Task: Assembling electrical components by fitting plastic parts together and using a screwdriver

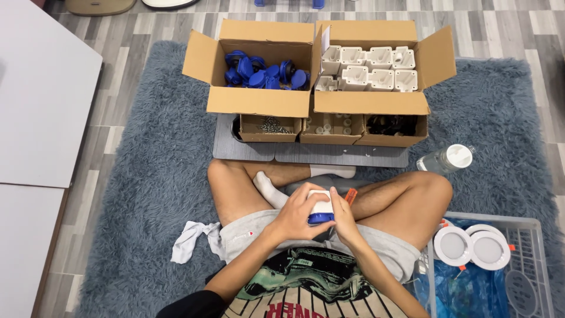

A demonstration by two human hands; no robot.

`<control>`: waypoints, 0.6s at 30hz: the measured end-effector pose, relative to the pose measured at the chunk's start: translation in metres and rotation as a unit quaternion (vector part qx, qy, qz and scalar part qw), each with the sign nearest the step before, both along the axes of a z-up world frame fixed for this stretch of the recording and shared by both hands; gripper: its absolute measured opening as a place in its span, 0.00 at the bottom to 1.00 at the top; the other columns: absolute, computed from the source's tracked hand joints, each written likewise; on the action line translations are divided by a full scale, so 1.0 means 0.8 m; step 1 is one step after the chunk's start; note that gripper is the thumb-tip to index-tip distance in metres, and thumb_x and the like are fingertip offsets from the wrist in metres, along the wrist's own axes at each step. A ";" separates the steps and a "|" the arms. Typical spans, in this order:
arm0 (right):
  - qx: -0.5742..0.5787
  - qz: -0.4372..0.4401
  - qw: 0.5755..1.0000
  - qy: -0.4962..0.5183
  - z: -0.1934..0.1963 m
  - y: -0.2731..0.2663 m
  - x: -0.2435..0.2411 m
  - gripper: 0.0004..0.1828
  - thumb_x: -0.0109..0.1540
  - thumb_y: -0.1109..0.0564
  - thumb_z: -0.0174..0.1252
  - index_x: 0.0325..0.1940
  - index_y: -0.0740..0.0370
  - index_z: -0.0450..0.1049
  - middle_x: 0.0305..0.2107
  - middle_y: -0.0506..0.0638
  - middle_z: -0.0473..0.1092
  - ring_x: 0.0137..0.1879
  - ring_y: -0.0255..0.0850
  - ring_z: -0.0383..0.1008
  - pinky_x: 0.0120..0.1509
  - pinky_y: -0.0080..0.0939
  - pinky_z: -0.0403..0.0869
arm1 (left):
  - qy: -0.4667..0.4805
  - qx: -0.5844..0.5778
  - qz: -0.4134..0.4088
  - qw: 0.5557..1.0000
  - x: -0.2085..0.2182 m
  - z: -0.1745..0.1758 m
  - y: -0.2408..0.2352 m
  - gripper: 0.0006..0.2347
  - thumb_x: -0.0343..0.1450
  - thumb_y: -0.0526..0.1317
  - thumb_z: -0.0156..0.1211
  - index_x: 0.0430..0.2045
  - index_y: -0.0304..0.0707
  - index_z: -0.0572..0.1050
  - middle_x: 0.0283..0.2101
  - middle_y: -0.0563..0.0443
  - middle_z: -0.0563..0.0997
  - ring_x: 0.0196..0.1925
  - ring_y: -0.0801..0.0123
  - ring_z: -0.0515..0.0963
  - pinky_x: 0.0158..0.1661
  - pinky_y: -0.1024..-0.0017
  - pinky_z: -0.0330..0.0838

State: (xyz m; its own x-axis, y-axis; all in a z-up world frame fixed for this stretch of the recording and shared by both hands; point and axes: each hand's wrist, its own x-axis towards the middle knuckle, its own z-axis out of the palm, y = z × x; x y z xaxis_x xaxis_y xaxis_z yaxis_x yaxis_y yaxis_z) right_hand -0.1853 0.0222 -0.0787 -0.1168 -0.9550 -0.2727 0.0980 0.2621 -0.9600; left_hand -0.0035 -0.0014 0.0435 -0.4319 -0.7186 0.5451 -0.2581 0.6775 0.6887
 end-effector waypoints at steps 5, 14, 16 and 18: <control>0.070 -0.036 0.995 -0.065 0.045 -0.011 0.010 0.30 0.77 0.39 0.53 0.38 0.64 0.86 0.29 0.49 0.77 0.31 0.37 0.75 0.30 0.31 0.71 | -0.007 -0.017 -0.047 0.999 0.005 0.006 -0.007 0.21 0.66 0.46 0.77 0.49 0.43 0.76 0.51 0.39 0.77 0.50 0.37 0.83 0.49 0.49 0.77; -0.092 0.169 0.948 0.255 0.047 -0.031 -0.065 0.24 0.76 0.41 0.52 0.40 0.59 0.84 0.36 0.54 0.80 0.48 0.50 0.80 0.56 0.53 0.77 | 0.196 0.260 -0.065 0.943 0.003 -0.058 -0.045 0.23 0.68 0.42 0.81 0.53 0.42 0.74 0.60 0.42 0.79 0.67 0.56 0.77 0.68 0.57 0.64; -0.131 0.199 0.895 0.378 0.048 -0.033 -0.075 0.19 0.72 0.39 0.59 0.43 0.55 0.83 0.38 0.58 0.81 0.50 0.59 0.82 0.57 0.59 0.77 | 0.219 0.288 -0.066 0.930 0.010 -0.051 -0.058 0.24 0.68 0.41 0.82 0.55 0.41 0.74 0.63 0.41 0.78 0.70 0.56 0.75 0.70 0.56 0.62; -0.147 0.192 0.806 0.541 0.023 -0.033 -0.083 0.18 0.67 0.35 0.64 0.54 0.44 0.80 0.54 0.45 0.76 0.62 0.49 0.76 0.63 0.52 0.74 | 0.209 0.292 -0.056 0.932 0.021 -0.033 -0.066 0.37 0.56 0.42 0.91 0.57 0.38 0.70 0.67 0.30 0.73 0.69 0.39 0.73 0.68 0.42 0.65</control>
State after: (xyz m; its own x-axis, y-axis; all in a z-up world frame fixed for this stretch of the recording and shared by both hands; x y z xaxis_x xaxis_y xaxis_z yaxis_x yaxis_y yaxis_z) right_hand -0.2516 -0.0040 -0.0600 0.1852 -0.9821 0.0348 -0.8714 -0.1805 -0.4561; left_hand 0.0132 -0.0543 0.0169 -0.3602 -0.9083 0.2127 0.1652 0.1623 0.9728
